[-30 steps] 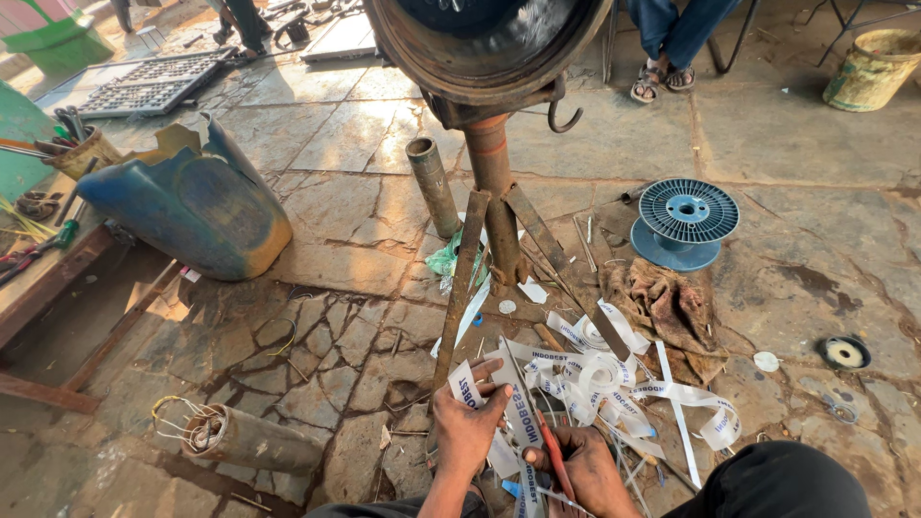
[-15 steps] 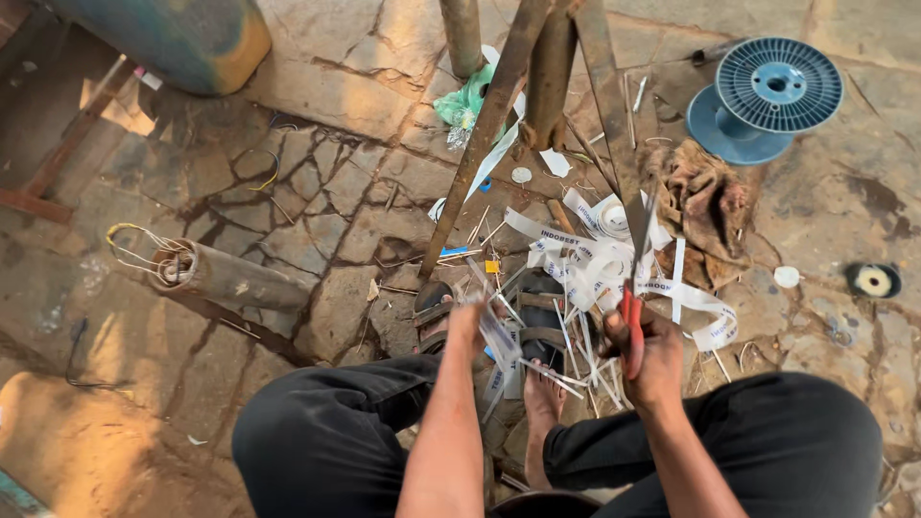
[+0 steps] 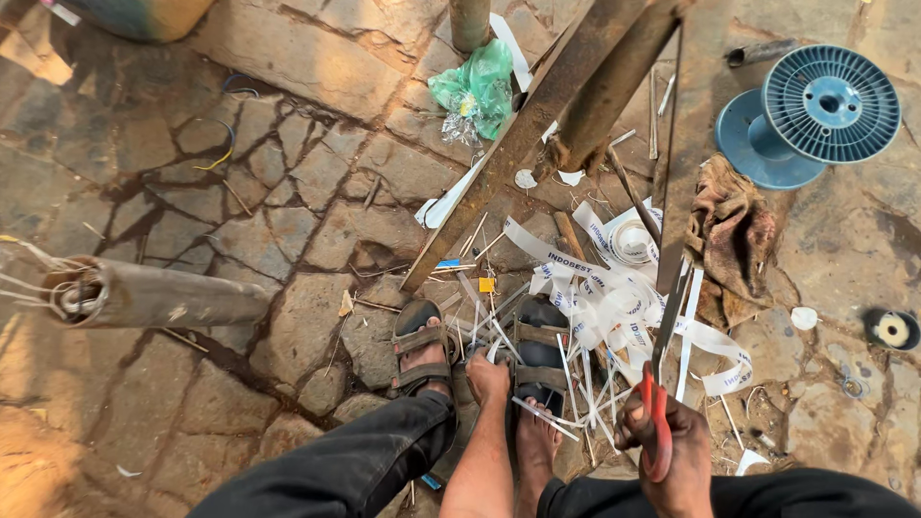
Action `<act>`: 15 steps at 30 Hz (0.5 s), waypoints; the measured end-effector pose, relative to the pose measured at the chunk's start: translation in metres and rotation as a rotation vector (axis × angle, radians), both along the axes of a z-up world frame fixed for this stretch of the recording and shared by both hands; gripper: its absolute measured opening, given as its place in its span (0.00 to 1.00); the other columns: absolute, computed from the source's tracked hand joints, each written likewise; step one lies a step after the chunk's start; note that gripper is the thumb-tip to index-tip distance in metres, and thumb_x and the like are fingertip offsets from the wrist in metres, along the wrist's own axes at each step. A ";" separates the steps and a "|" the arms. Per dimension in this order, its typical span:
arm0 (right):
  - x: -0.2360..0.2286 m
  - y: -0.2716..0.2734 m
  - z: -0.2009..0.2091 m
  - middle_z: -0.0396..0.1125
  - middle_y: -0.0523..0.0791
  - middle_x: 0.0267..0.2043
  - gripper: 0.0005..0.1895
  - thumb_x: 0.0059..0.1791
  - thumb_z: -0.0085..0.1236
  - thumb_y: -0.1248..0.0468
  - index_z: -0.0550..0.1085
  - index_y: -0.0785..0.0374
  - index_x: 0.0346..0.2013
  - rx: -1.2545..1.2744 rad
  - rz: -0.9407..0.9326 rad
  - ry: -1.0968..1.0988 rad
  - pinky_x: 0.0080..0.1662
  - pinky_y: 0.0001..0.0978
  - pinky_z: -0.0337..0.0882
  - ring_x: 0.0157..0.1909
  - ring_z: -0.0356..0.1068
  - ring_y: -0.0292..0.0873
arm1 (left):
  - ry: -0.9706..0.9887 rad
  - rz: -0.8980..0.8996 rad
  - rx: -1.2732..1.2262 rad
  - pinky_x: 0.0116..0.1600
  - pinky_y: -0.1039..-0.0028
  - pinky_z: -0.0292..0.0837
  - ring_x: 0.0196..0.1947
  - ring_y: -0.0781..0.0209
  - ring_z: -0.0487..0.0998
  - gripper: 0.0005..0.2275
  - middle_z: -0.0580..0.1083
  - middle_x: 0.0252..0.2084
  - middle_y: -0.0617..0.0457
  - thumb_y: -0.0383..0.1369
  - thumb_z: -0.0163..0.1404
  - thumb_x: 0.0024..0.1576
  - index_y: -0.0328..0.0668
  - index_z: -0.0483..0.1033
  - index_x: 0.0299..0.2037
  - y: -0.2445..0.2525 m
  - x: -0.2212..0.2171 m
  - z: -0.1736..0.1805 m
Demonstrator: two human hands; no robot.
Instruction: The person sits on the floor and uses red-handled scissors to cut white plastic strips into smaller pieces. The cut pieces accumulate on the floor around the work area.
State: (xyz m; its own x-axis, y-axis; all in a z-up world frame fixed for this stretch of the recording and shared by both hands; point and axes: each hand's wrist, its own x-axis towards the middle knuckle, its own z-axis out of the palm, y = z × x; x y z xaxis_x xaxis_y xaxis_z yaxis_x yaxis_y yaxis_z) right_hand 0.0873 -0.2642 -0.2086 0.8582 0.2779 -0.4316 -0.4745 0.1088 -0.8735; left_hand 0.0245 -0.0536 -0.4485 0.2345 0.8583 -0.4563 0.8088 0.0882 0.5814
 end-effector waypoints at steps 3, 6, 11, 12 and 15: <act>-0.001 0.002 -0.003 0.68 0.49 0.30 0.18 0.46 0.65 0.62 0.74 0.77 0.40 0.003 -0.006 -0.005 0.29 0.34 0.69 0.26 0.69 0.42 | 0.030 0.024 -0.018 0.50 0.56 0.74 0.45 0.40 0.79 0.18 0.78 0.44 0.38 0.33 0.68 0.42 0.37 0.81 0.43 -0.002 0.000 -0.012; -0.002 0.004 -0.001 0.67 0.48 0.30 0.18 0.46 0.65 0.63 0.74 0.76 0.42 -0.029 -0.010 0.002 0.29 0.33 0.68 0.26 0.68 0.42 | 0.014 0.021 -0.027 0.50 0.57 0.75 0.44 0.41 0.81 0.16 0.80 0.42 0.39 0.32 0.65 0.44 0.39 0.83 0.43 -0.007 -0.007 -0.022; 0.005 0.008 0.001 0.70 0.48 0.29 0.17 0.44 0.64 0.64 0.75 0.73 0.43 -0.162 -0.007 -0.017 0.29 0.35 0.71 0.25 0.69 0.42 | -0.088 0.075 -0.089 0.50 0.61 0.76 0.43 0.45 0.83 0.20 0.81 0.42 0.38 0.36 0.69 0.41 0.34 0.83 0.42 0.004 -0.010 -0.023; 0.003 0.008 0.000 0.70 0.48 0.29 0.17 0.45 0.63 0.63 0.76 0.75 0.42 -0.174 0.008 -0.040 0.29 0.35 0.71 0.25 0.69 0.43 | -0.064 0.107 -0.125 0.50 0.62 0.77 0.42 0.46 0.83 0.22 0.81 0.42 0.38 0.38 0.70 0.41 0.32 0.83 0.42 0.008 -0.016 -0.018; 0.012 0.021 -0.006 0.72 0.48 0.29 0.18 0.46 0.63 0.60 0.78 0.74 0.43 -0.223 0.013 -0.062 0.29 0.36 0.73 0.24 0.69 0.42 | -0.143 0.196 -0.039 0.50 0.63 0.77 0.41 0.49 0.83 0.27 0.81 0.41 0.40 0.39 0.74 0.35 0.25 0.82 0.40 0.054 0.008 0.012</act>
State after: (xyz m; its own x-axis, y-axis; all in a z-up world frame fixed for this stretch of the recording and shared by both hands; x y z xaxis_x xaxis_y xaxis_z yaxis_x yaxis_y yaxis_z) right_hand 0.0990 -0.2431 -0.2151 0.8821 0.1925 -0.4300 -0.4191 -0.0961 -0.9028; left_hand 0.0329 0.0004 -0.4361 0.1302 0.8760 -0.4644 0.6838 0.2598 0.6819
